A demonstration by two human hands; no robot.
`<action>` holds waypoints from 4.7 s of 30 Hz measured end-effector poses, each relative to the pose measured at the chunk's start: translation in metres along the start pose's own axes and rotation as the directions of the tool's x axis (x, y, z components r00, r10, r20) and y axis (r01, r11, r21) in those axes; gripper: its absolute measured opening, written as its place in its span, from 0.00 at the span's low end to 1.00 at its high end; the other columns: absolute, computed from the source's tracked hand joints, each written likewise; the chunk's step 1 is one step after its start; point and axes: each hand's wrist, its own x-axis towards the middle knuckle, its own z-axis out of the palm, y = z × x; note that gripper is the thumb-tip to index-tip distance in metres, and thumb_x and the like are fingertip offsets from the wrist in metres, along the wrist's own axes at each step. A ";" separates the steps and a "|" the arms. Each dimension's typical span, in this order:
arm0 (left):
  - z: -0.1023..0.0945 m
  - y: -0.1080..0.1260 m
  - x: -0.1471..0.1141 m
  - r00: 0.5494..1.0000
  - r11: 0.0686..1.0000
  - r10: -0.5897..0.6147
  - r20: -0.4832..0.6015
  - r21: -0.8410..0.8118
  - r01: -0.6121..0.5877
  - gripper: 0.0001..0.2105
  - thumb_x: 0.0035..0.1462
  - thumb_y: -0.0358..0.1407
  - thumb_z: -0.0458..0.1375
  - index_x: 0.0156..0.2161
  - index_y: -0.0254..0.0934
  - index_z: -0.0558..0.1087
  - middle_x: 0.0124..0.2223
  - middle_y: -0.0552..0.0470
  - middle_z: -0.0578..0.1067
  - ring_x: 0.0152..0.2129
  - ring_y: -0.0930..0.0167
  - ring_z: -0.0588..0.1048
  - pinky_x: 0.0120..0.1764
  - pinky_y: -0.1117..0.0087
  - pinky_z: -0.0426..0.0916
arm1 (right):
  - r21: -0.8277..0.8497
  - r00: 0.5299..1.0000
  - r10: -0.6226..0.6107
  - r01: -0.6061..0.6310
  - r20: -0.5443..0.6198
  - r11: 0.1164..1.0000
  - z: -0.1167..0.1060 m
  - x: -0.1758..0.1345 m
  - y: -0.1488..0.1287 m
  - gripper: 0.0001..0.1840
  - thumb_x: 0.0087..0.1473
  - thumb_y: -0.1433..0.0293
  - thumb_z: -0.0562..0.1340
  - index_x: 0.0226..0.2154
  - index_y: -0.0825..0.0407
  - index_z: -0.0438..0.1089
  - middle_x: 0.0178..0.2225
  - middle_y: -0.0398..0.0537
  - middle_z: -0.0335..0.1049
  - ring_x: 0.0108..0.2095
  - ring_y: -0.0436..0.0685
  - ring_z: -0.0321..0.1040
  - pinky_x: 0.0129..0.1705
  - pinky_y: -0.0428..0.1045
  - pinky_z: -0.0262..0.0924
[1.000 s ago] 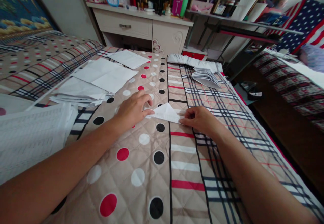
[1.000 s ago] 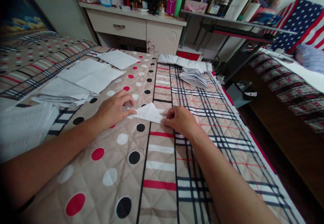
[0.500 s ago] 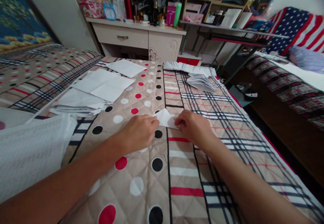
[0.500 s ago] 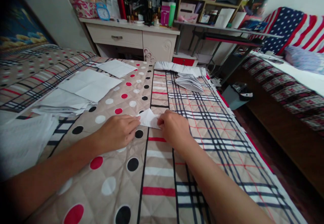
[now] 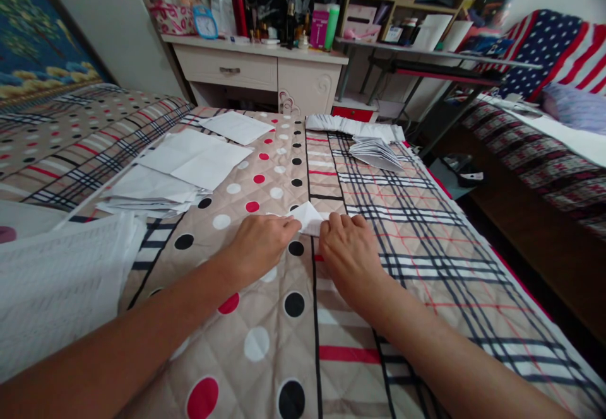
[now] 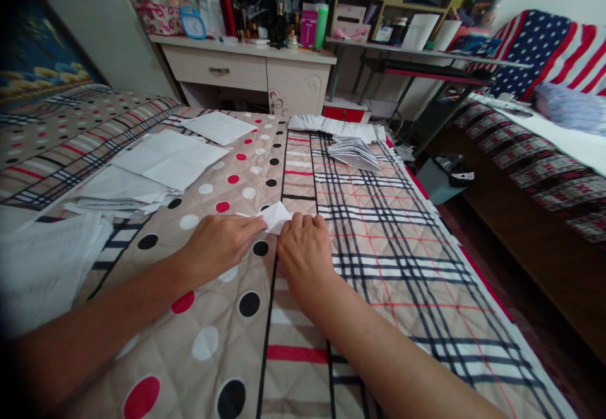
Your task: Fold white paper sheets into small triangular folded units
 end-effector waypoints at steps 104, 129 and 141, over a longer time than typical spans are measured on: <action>0.004 -0.059 0.006 0.920 0.449 -0.319 0.226 -0.819 0.357 0.06 0.50 0.35 0.61 0.27 0.34 0.78 0.17 0.57 0.70 0.13 0.78 0.63 0.17 0.78 0.53 | 0.987 0.988 0.098 -0.131 0.121 0.096 0.044 0.026 0.059 0.15 0.45 0.60 0.68 0.24 0.56 0.73 0.20 0.43 0.68 0.20 0.47 0.57 0.21 0.44 0.49; 0.010 -0.033 0.018 0.773 -0.644 -0.504 0.385 -0.764 -0.039 0.23 0.44 0.54 0.66 0.35 0.35 0.75 0.33 0.49 0.78 0.28 0.70 0.76 0.31 0.71 0.71 | 0.994 0.939 0.334 -0.049 0.079 -0.097 0.039 0.011 0.014 0.16 0.52 0.58 0.65 0.26 0.55 0.71 0.16 0.39 0.62 0.16 0.45 0.54 0.18 0.43 0.46; 0.006 0.010 0.011 0.753 -0.450 -0.543 0.372 -0.886 0.113 0.17 0.32 0.32 0.74 0.31 0.32 0.76 0.27 0.52 0.78 0.24 0.72 0.75 0.31 0.72 0.68 | 0.992 0.980 0.198 -0.002 0.028 -0.128 0.034 0.007 -0.004 0.14 0.54 0.61 0.64 0.26 0.55 0.67 0.21 0.40 0.63 0.21 0.46 0.56 0.22 0.42 0.50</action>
